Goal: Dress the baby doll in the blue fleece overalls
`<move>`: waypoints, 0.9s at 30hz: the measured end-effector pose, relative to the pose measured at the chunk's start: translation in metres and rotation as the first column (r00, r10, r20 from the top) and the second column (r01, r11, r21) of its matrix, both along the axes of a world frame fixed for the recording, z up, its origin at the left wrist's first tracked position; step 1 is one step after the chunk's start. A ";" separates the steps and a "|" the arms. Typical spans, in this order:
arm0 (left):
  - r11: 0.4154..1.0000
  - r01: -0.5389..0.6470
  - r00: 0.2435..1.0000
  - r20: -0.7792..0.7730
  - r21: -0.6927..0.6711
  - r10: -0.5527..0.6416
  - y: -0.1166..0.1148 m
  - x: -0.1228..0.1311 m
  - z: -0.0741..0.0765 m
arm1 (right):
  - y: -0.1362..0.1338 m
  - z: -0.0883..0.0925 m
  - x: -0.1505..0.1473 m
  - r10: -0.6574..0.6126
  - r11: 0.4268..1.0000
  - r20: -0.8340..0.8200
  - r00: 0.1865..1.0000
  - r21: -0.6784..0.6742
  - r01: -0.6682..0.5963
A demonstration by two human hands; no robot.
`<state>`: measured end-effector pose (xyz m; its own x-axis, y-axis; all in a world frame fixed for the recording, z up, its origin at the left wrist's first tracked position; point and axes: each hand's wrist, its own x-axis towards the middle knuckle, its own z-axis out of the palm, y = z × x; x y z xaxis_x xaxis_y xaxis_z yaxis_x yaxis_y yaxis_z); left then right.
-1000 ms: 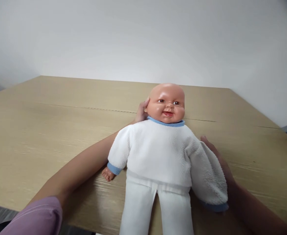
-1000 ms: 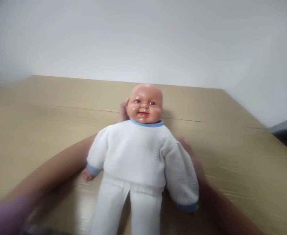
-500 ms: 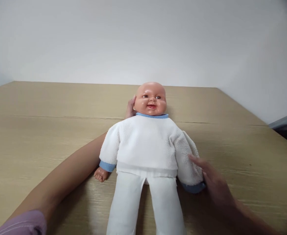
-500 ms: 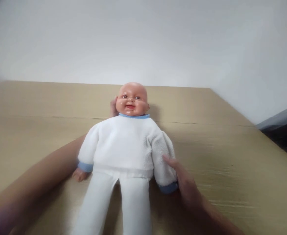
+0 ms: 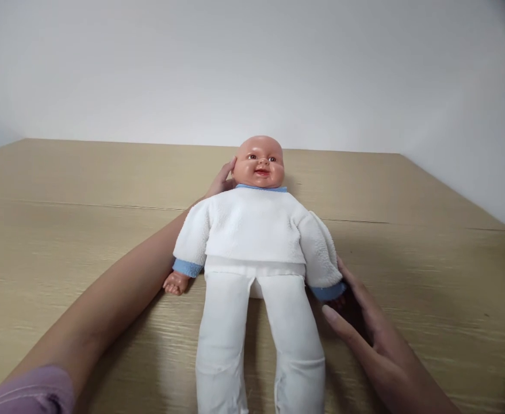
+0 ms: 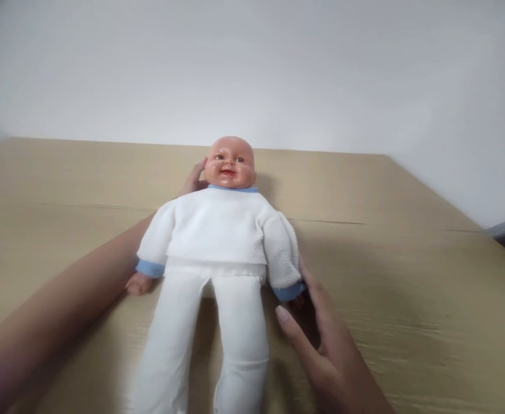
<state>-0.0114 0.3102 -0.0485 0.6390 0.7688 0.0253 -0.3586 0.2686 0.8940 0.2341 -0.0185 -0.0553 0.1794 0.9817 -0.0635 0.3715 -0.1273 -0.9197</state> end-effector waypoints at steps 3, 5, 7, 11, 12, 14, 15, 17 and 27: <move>0.999 -0.005 1.000 -0.023 -0.052 0.004 -0.008 -0.001 0.000 | 0.000 -0.002 0.001 0.030 0.999 0.035 0.999 0.021 -0.030; 0.999 -0.001 1.000 -0.006 -0.037 0.000 -0.010 -0.001 0.000 | 0.000 -0.003 0.002 0.030 0.999 0.055 0.998 0.027 -0.031; 1.000 0.016 1.000 0.007 -0.023 -0.016 -0.009 0.000 0.000 | -0.001 -0.005 0.003 0.030 0.999 0.084 0.996 0.036 -0.033; 0.999 0.045 0.999 0.019 -0.014 -0.044 -0.008 0.001 -0.001 | -0.003 -0.008 0.005 0.047 0.998 0.157 0.987 0.043 -0.054; 0.999 0.049 0.999 0.022 -0.022 -0.048 -0.008 0.002 -0.001 | -0.003 -0.009 0.005 0.049 0.997 0.171 0.984 0.044 -0.058; 0.998 0.045 0.999 0.017 -0.038 -0.044 -0.007 0.002 -0.001 | -0.003 -0.009 0.006 0.052 0.996 0.197 0.979 0.057 -0.065; 0.999 0.038 0.999 0.015 -0.038 -0.037 -0.007 0.002 -0.001 | -0.003 -0.009 0.006 0.055 0.995 0.211 0.976 0.066 -0.071; 0.999 0.027 0.999 0.021 -0.028 -0.026 -0.008 0.001 -0.001 | -0.003 -0.009 0.006 0.065 0.993 0.243 0.968 0.076 -0.085; 0.999 -0.005 1.000 0.002 0.050 0.005 -0.016 0.010 0.003 | -0.003 -0.008 0.008 0.086 0.989 0.307 0.948 0.091 -0.119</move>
